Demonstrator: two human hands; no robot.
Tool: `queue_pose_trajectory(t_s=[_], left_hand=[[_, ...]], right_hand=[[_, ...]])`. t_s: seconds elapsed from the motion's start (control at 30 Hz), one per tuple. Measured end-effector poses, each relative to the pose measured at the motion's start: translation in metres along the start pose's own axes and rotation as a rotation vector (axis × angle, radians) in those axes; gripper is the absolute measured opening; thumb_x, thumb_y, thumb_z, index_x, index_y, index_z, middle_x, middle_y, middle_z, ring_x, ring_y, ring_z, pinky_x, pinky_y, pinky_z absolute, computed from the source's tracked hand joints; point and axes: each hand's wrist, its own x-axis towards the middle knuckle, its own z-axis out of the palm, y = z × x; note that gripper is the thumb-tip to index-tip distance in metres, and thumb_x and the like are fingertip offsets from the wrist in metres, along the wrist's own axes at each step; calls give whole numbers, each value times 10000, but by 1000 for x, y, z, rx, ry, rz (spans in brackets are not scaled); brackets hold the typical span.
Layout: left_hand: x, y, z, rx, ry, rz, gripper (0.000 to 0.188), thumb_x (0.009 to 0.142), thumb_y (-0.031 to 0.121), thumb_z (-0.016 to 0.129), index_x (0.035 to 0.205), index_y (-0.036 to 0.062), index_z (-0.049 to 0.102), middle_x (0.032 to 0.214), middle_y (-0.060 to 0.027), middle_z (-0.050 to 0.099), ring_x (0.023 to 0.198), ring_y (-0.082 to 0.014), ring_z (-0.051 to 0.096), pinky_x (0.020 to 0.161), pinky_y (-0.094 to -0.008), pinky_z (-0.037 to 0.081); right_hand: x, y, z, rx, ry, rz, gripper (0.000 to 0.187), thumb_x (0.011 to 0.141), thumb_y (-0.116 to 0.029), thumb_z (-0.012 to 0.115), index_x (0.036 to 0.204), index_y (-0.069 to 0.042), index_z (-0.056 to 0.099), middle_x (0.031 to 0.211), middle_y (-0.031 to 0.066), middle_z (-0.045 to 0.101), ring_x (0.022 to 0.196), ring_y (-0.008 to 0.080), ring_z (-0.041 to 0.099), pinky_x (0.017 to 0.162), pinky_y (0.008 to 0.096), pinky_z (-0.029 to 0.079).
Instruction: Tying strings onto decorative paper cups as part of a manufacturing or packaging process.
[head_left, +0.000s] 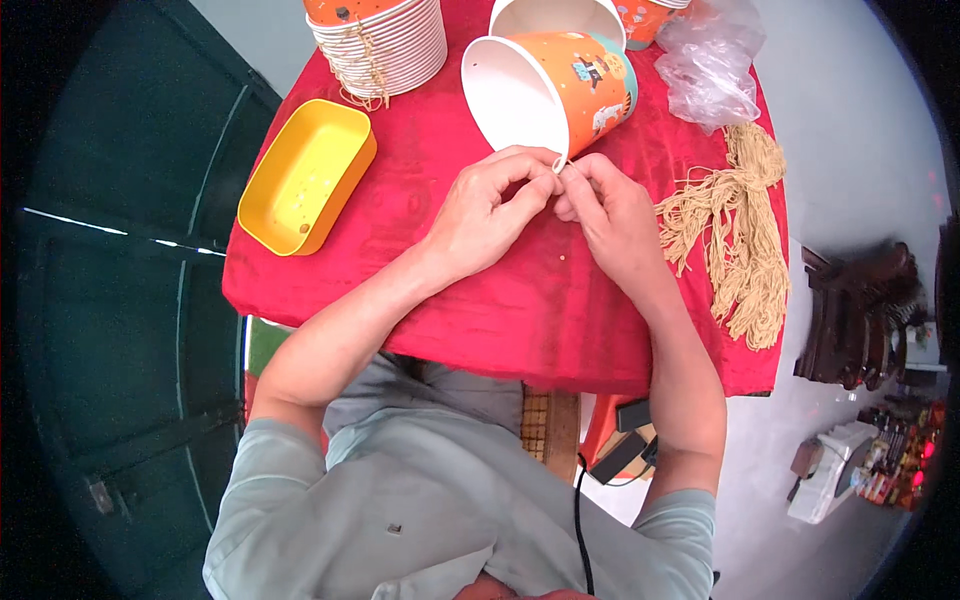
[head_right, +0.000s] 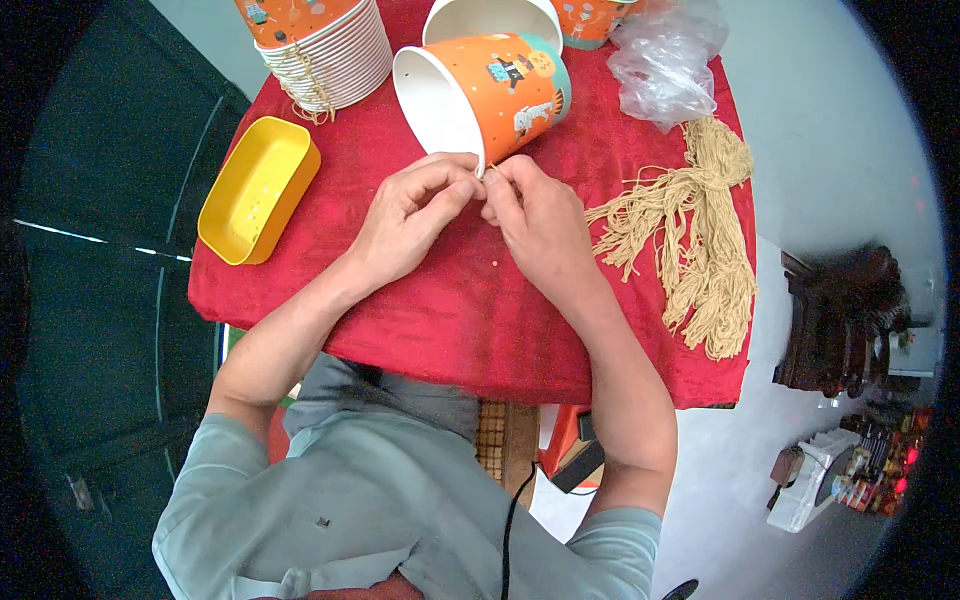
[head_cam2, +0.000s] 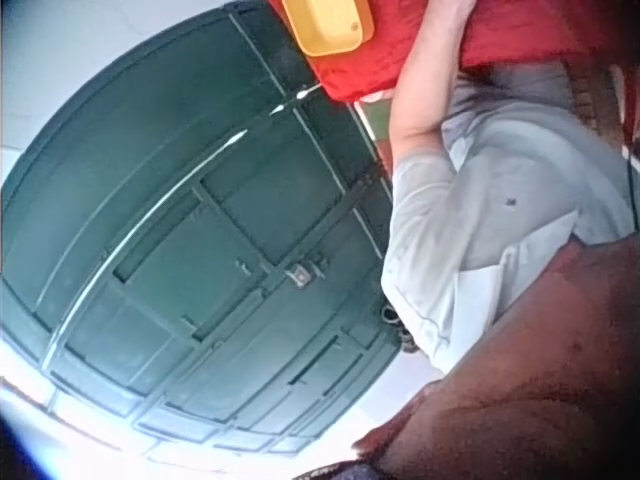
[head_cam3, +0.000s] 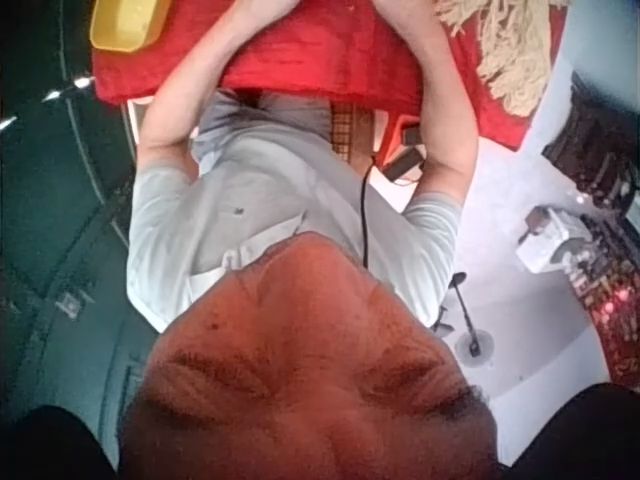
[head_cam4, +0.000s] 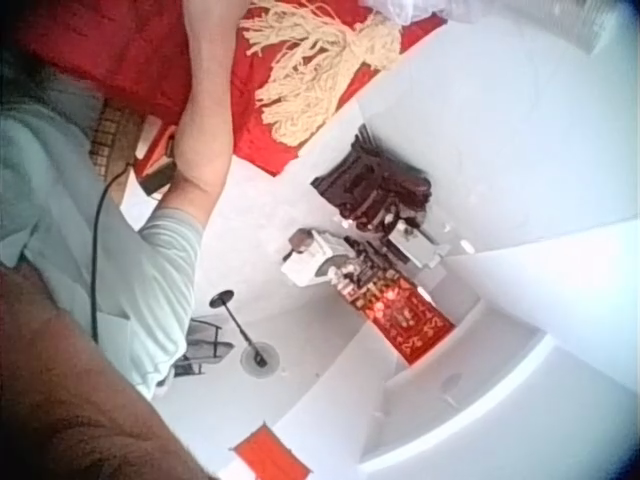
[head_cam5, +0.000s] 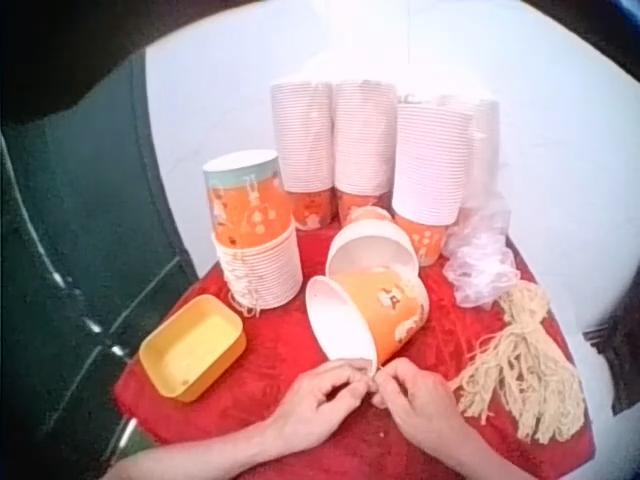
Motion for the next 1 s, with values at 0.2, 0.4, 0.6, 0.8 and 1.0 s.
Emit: queue_pose_trajectory(t_s=[0.2, 0.4, 0.6, 0.8, 1.0], left_hand=[[7, -6, -1, -15, -26, -10, 181, 1102, 151, 694, 1079, -17, 755, 1203, -113, 754, 1154, -206, 714, 1044, -373, 565], [19, -8, -1, 276, -15, 142, 169, 1085, 150, 713, 1100, -10, 763, 1127, -79, 739, 1130, -195, 706, 1029, -369, 550], [30, -25, 30, -389, -55, -225, 304, 1111, 254, 707, 1186, -15, 828, 1088, -69, 808, 972, -136, 725, 873, -317, 582], [41, -7, 37, -584, -137, -532, 273, 1110, 306, 738, 1152, 52, 828, 1017, -33, 794, 893, -132, 748, 799, -319, 641], [45, -20, 40, -605, -121, -498, 196, 1101, 234, 742, 1133, 52, 809, 1011, -33, 797, 878, -131, 750, 821, -330, 645]], right_hand=[[-5, -25, -9, -403, -46, 6, 350, 1193, -339, 542, 1065, -21, 614, 814, 172, 757, 810, 423, 769, 759, 576, 574], [-3, -13, -6, -511, -18, -89, 333, 1212, -324, 489, 1068, -28, 543, 823, 212, 733, 839, 489, 744, 754, 623, 550], [-2, -11, -19, -512, 91, -28, 315, 1203, -336, 517, 1090, -47, 574, 808, 206, 743, 812, 489, 746, 738, 632, 546], [-28, 5, -6, -577, 162, -62, 308, 1169, -330, 569, 1089, -38, 619, 856, 291, 740, 827, 530, 736, 741, 652, 541], [-28, 9, -9, -484, 159, -118, 274, 1152, -301, 613, 1063, -44, 644, 853, 261, 747, 810, 488, 750, 723, 610, 555]])
